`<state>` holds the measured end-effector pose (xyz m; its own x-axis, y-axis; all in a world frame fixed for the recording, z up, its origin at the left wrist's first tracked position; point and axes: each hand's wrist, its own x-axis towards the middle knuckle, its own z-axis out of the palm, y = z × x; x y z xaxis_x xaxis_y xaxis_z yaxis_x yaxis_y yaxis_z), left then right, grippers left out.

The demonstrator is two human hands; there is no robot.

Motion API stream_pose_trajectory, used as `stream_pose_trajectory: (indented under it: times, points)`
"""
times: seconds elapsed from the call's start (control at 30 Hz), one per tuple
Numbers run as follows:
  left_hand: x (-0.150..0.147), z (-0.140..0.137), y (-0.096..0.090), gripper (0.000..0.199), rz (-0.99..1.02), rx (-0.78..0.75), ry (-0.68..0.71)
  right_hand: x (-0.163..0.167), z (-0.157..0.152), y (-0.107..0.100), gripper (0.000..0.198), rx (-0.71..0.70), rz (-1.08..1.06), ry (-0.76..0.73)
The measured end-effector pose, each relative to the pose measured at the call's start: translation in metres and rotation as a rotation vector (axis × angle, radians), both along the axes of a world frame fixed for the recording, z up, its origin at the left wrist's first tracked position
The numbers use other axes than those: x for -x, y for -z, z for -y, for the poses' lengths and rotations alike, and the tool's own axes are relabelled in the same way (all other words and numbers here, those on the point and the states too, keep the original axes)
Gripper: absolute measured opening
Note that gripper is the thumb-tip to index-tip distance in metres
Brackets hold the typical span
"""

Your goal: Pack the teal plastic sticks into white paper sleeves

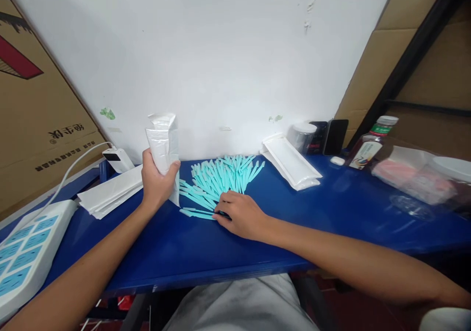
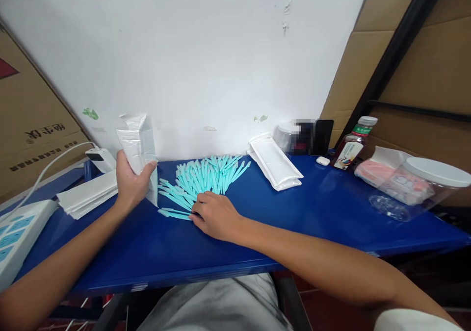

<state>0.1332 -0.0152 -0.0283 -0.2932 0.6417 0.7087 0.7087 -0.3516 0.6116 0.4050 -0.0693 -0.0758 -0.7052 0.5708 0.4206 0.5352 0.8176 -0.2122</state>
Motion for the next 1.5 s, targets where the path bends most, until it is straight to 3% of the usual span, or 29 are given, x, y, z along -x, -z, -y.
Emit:
stream_pose_trajectory:
  times: [0.17,0.27,0.43,0.67,0.77,0.83,0.93,1.07,1.13,1.27,1.4,1.5]
  points:
    - [-0.005,0.003,0.000,0.051,-0.034,0.012,0.004,0.001,0.004,-0.002,0.043,0.008,0.008,-0.067]
    - [-0.005,0.003,0.001,0.051,-0.035,0.012,0.016,0.002,0.006,-0.007,0.032,0.031,0.048,-0.114]
    - [-0.004,0.003,0.001,0.051,-0.052,0.015,0.023,0.000,0.006,-0.014,0.015,0.097,0.143,-0.060]
    - [-0.008,0.005,0.001,0.054,-0.125,0.068,0.042,0.002,0.005,-0.005,0.022,-0.198,0.442,0.004]
    - [-0.007,0.005,0.001,0.056,-0.140,0.087,0.042,0.003,0.004,-0.001,0.024,-0.228,0.467,-0.007]
    - [-0.006,0.005,0.000,0.056,-0.151,0.103,0.043,-0.002,0.000,-0.005,0.018,-0.155,0.438,-0.002]
    - [-0.006,0.006,-0.002,0.059,-0.205,0.165,0.060,-0.022,-0.008,-0.022,0.009,0.073,0.317,0.005]
    - [-0.009,0.007,-0.004,0.072,-0.331,0.295,0.162,-0.065,-0.027,-0.056,0.015,0.509,-0.109,-0.080]
    - [-0.011,0.008,-0.002,0.074,-0.392,0.331,0.224,-0.085,-0.037,-0.071,0.027,0.625,-0.324,-0.042]
    - [-0.015,0.008,0.004,0.070,-0.521,0.352,0.365,-0.108,-0.049,-0.088,0.041,0.497,-0.597,0.089]
    - [-0.016,0.011,0.005,0.071,-0.573,0.348,0.449,-0.110,-0.051,-0.088,0.041,0.342,-0.564,0.182]
    - [-0.017,0.012,0.005,0.072,-0.591,0.323,0.465,-0.105,-0.049,-0.084,0.039,0.291,-0.495,0.168]
